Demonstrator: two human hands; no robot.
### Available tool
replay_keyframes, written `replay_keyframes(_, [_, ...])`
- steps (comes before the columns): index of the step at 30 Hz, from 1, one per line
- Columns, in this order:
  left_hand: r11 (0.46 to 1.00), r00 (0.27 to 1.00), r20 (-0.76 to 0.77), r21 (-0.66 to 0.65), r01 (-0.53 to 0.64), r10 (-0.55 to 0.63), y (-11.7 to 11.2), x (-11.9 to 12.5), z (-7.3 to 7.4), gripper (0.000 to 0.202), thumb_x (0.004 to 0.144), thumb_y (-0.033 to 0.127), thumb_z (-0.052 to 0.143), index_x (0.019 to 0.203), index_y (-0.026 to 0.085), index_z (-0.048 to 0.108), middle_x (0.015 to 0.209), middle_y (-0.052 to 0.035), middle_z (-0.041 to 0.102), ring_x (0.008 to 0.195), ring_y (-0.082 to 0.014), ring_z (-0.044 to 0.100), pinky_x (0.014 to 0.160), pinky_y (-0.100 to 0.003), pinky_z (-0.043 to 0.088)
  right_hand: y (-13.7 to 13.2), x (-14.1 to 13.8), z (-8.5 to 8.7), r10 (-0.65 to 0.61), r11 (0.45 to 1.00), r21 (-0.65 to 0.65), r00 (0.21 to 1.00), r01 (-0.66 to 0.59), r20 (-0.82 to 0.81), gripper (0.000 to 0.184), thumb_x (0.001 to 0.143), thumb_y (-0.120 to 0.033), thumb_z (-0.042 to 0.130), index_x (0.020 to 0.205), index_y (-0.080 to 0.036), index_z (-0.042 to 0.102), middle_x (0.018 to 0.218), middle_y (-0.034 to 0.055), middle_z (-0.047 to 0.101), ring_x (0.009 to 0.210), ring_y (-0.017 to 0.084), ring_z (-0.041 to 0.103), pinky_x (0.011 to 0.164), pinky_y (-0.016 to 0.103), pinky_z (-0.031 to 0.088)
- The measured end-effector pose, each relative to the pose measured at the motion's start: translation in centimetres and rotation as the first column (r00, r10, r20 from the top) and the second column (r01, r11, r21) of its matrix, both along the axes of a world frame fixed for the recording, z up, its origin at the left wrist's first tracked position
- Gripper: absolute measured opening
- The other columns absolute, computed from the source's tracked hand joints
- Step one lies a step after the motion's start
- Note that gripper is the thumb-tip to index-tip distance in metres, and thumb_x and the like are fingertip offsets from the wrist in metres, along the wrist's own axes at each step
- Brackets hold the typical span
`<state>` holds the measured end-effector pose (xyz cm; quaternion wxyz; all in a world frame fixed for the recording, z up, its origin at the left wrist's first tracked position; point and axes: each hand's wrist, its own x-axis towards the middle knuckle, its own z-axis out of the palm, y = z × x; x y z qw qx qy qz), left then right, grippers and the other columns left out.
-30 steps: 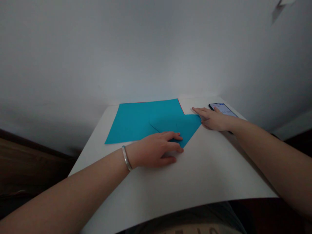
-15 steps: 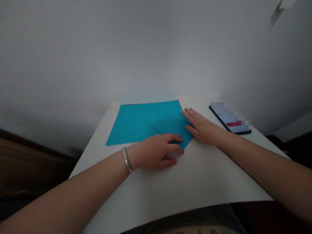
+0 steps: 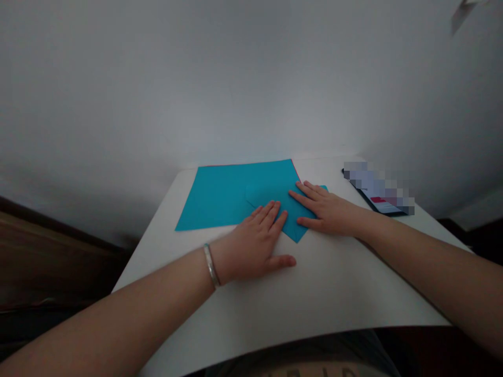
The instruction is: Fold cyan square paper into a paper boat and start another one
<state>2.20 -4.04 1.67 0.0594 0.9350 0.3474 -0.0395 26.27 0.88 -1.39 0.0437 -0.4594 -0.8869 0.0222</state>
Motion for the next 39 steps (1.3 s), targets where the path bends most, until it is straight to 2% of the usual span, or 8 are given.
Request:
replay_keyframes(5, [0.969, 0.965, -0.108, 0.086, -0.232, 0.241, 0.7, -0.4, -0.6, 0.088, 0.089, 0.069, 0.024, 0.148, 0.003, 0.019, 0.153, -0.0243, 0.01, 0.143, -0.0345, 0.007, 0.114, -0.052, 0.016, -0.3, 0.3, -0.2, -0.011, 1.0, -0.027, 1.0, 0.011, 0.004, 0.08, 0.085, -0.066, 0.039, 0.149, -0.021, 0.026, 0.156, 0.012, 0.014, 0.142, 0.034, 0.012, 0.114, 0.052, 0.019])
replay_keyframes(11, [0.915, 0.907, -0.127, 0.1, -0.391, 0.401, 1.4, -1.0, -0.9, 0.084, 0.09, 0.067, 0.019, 0.149, 0.009, 0.016, 0.155, -0.0186, 0.01, 0.144, -0.0335, 0.008, 0.106, -0.066, 0.019, -0.5, 1.0, -0.9, 0.012, 1.0, 0.004, 1.0, -0.012, -0.013, 0.078, 0.085, -0.065, 0.04, 0.149, -0.022, 0.027, 0.156, 0.0121, 0.016, 0.141, 0.034, 0.014, 0.113, 0.053, 0.022])
replay_keyframes(16, [0.844, 0.844, -0.075, 0.143, -0.517, 0.53, 1.9, -1.2, -1.4, 0.087, 0.088, 0.07, 0.021, 0.149, 0.007, 0.019, 0.155, -0.0203, 0.012, 0.143, -0.0359, 0.013, 0.104, -0.066, 0.023, -0.5, 1.1, -0.9, 0.02, 1.0, 0.006, 0.999, -0.02, -0.029, 0.077, 0.086, -0.063, 0.041, 0.149, -0.021, 0.027, 0.156, 0.012, 0.015, 0.141, 0.034, 0.014, 0.113, 0.053, 0.021])
replay_keyframes(23, [0.822, 0.853, 0.125, 0.228, -0.522, 0.507, 2.3, -1.2, -1.4, 0.088, 0.087, 0.07, 0.026, 0.144, 0.002, 0.029, 0.146, -0.025, 0.035, 0.136, -0.0382, 0.029, 0.103, -0.058, 0.03, -0.9, 0.9, 0.1, 0.027, 0.999, -0.026, 0.997, -0.029, -0.068, 0.09, 0.083, -0.062, 0.046, 0.15, -0.009, 0.018, 0.155, 0.017, 0.02, 0.142, 0.031, 0.017, 0.114, 0.049, 0.023])
replay_keyframes(30, [0.87, 0.857, 0.299, 0.137, -0.474, 0.42, 3.1, -0.8, -1.0, 0.087, 0.083, 0.054, 0.054, 0.147, 0.005, 0.02, 0.137, -0.0217, 0.047, 0.125, -0.0346, 0.045, 0.105, -0.053, 0.03, -1.4, 0.4, 1.1, 0.069, 0.997, -0.015, 0.992, -0.071, -0.102, 0.083, 0.085, -0.059, 0.047, 0.151, -0.016, 0.02, 0.154, 0.0141, 0.023, 0.141, 0.032, 0.018, 0.114, 0.054, 0.021])
replay_keyframes(32, [0.882, 0.853, 0.325, 0.102, -0.46, 0.408, 3.4, -0.9, -1.3, 0.087, 0.083, 0.053, 0.054, 0.147, 0.005, 0.02, 0.139, -0.0221, 0.045, 0.126, -0.0342, 0.043, 0.105, -0.05, 0.033, -1.4, 0.3, 1.2, 0.057, 0.998, -0.024, 0.994, -0.06, -0.092, 0.084, 0.084, -0.06, 0.047, 0.15, -0.015, 0.021, 0.154, 0.014, 0.023, 0.141, 0.032, 0.018, 0.114, 0.053, 0.021])
replay_keyframes(36, [0.883, 0.852, 0.323, 0.089, -0.46, 0.412, 3.5, -1.1, -1.8, 0.083, 0.085, 0.057, 0.048, 0.145, 0.004, 0.025, 0.146, -0.023, 0.035, 0.137, -0.0359, 0.029, 0.109, -0.051, 0.027, -1.5, 0.0, 1.2, 0.075, 0.997, -0.002, 0.994, -0.076, -0.075, 0.079, 0.085, -0.06, 0.045, 0.149, -0.019, 0.026, 0.154, 0.0119, 0.023, 0.141, 0.033, 0.016, 0.114, 0.054, 0.019])
replay_keyframes(39, [0.9, 0.87, 0.318, 0.095, -0.426, 0.378, 3.5, -1.2, -1.9, 0.081, 0.085, 0.057, 0.049, 0.144, 0.004, 0.029, 0.144, -0.0224, 0.038, 0.135, -0.0347, 0.032, 0.11, -0.049, 0.027, -1.6, -0.1, 1.1, 0.101, 0.995, 0.016, 0.994, -0.1, -0.045, 0.073, 0.087, -0.06, 0.042, 0.148, -0.022, 0.03, 0.155, 0.0106, 0.022, 0.141, 0.034, 0.014, 0.112, 0.058, 0.018])
